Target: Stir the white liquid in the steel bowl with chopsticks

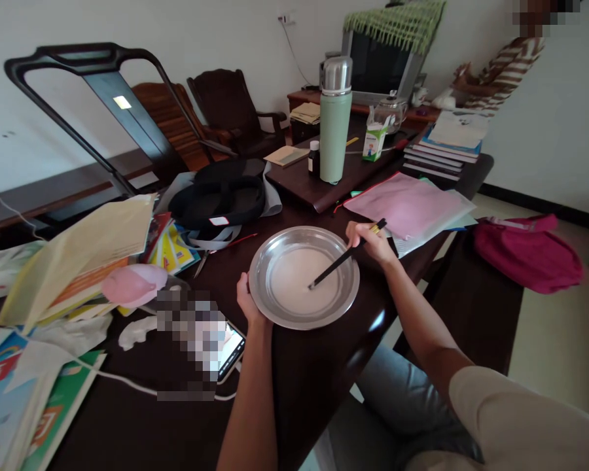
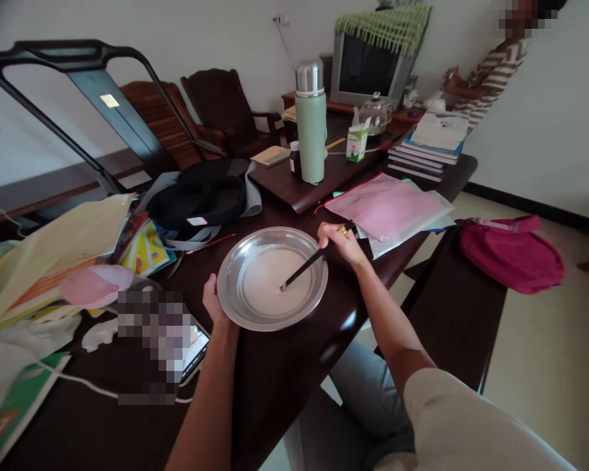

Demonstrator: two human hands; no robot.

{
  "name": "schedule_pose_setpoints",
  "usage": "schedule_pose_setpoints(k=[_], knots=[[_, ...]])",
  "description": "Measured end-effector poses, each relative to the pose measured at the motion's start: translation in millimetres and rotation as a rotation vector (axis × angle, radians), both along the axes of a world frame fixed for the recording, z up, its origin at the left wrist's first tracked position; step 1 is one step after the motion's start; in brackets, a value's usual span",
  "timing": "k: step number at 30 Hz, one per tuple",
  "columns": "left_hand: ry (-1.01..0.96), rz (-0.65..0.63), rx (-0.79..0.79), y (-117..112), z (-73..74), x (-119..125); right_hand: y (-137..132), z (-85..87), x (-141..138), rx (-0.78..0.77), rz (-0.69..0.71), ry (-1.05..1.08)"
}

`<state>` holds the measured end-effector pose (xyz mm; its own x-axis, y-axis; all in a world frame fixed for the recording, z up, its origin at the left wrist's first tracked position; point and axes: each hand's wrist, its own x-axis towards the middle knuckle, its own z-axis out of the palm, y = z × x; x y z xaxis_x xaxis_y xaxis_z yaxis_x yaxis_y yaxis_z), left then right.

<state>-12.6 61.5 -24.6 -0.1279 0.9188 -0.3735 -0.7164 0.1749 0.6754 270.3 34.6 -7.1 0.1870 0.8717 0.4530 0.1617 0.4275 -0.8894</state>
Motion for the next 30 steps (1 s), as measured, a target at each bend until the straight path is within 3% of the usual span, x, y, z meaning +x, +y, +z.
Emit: schedule_pose_setpoints(k=[3,8,15,22,25,30], knots=[[-0.005,0.003,-0.004,0,1.4,0,-1,-1.1,-3,-0.028,0.033,-0.036],[-0.045,0.017,-0.042,1,1.1,1,2,-4.6,-2,0.039,-0.055,0.002],[-0.102,-0.029,-0.015,0,-4.0,2,1,-9.2,-2,0.035,0.048,-0.081],[-0.136,-0.027,-0.053,-8,5.6,6,4,-14.0,8,0.142,-0.010,-0.004],[-0.122,0.011,-0.055,-11,5.8,7,3,-13.7,11,0.320,-0.145,0.089],[-0.114,-0.017,-0.067,-13,-0.3,4,-11,-9.2,8,0.259,0.060,0.009]])
